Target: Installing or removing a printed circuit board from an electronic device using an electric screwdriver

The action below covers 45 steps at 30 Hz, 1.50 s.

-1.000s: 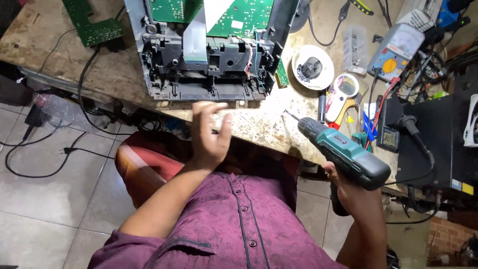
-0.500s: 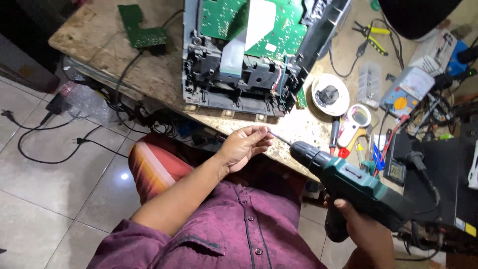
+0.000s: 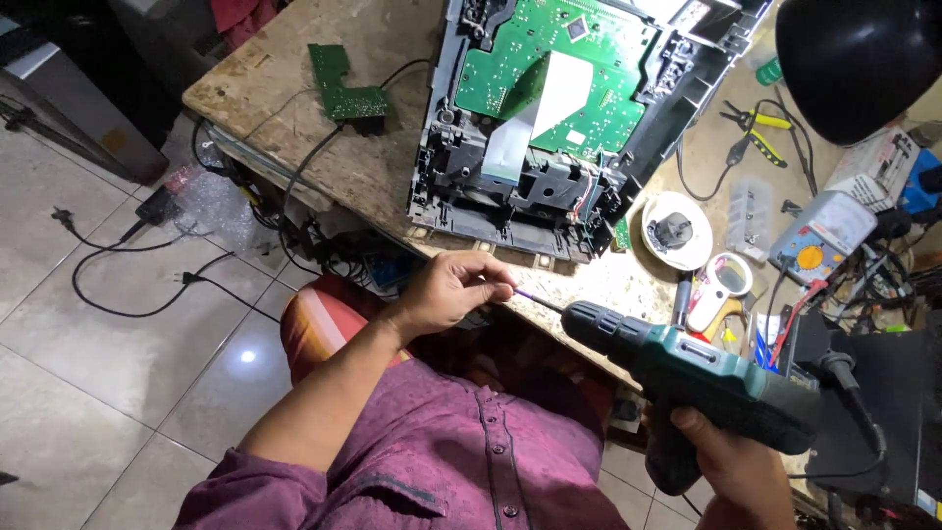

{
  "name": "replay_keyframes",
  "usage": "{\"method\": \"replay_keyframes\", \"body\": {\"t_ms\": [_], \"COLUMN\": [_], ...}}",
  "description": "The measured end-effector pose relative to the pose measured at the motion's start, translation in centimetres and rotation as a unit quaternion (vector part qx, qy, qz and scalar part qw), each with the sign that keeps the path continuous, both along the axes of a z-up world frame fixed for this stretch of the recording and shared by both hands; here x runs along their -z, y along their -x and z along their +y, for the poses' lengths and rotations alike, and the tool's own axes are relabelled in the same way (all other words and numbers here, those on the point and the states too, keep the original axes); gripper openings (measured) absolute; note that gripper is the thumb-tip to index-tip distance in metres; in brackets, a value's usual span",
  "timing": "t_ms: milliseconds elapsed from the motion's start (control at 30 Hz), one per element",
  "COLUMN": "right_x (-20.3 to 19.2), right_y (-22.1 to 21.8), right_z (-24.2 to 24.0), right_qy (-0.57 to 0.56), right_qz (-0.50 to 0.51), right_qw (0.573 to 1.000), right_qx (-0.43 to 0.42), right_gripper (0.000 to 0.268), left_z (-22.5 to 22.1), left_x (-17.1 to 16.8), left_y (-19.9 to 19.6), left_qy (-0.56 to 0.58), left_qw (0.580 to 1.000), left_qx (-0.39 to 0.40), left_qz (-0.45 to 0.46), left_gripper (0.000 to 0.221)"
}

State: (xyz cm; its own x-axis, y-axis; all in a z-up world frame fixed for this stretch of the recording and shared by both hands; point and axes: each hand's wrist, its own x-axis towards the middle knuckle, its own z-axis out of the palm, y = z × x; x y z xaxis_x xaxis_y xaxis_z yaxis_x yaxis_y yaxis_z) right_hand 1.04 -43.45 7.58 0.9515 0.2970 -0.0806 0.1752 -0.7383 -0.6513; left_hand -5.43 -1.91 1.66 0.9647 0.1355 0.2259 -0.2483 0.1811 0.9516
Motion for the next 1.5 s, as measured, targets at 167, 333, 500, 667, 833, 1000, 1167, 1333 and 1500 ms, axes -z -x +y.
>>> {"method": "replay_keyframes", "body": {"t_ms": [167, 333, 500, 667, 833, 1000, 1167, 1333, 1500], "right_x": [-1.6, -5.4, -7.8, -8.4, -8.7, -9.2, -10.1, -11.0, -12.8], "right_y": [0.8, 0.3, -0.7, -0.8, -1.0, -0.5, 0.1, 0.8, 1.9], "right_z": [3.7, 13.3, 19.5, 23.4, 24.6, 25.8, 26.8, 27.5, 28.8], "right_qy": [-0.013, -0.028, 0.083, 0.079, 0.086, 0.079, 0.082, 0.067, 0.13], "right_qz": [0.027, -0.148, -0.351, -0.369, -0.359, -0.371, -0.362, -0.312, -0.248], "right_qw": [0.994, 0.985, 0.922, 0.914, 0.919, 0.914, 0.917, 0.941, 0.958], "right_qx": [0.103, -0.083, -0.143, -0.146, -0.141, -0.147, -0.148, -0.113, -0.063], "right_gripper": [0.04, 0.03, 0.035, 0.033, 0.034, 0.034, 0.036, 0.035, 0.04], "left_z": [2.3, 5.8, 9.1, 8.7, 8.1, 8.3, 8.6, 8.4, 8.4], "left_x": [-1.2, -3.4, -0.7, 0.6, -1.9, -0.9, 2.6, 2.9, 1.2], "left_y": [-0.6, -2.7, -5.7, -6.8, -5.9, -6.1, -8.0, -8.2, -7.4], "left_qy": [-0.018, -0.224, -0.252, -0.189, -0.22, -0.218, -0.227, -0.229, -0.214], "left_qw": [0.986, 0.836, 0.825, 0.908, 0.898, 0.894, 0.874, 0.859, 0.852], "left_qx": [-0.05, -0.477, -0.5, -0.37, -0.381, -0.388, -0.424, -0.452, -0.47], "left_qz": [-0.156, -0.155, -0.078, 0.061, -0.014, -0.045, -0.067, -0.069, -0.086], "left_gripper": [0.038, 0.027, 0.053, 0.07, 0.055, 0.047, 0.044, 0.042, 0.038]}}
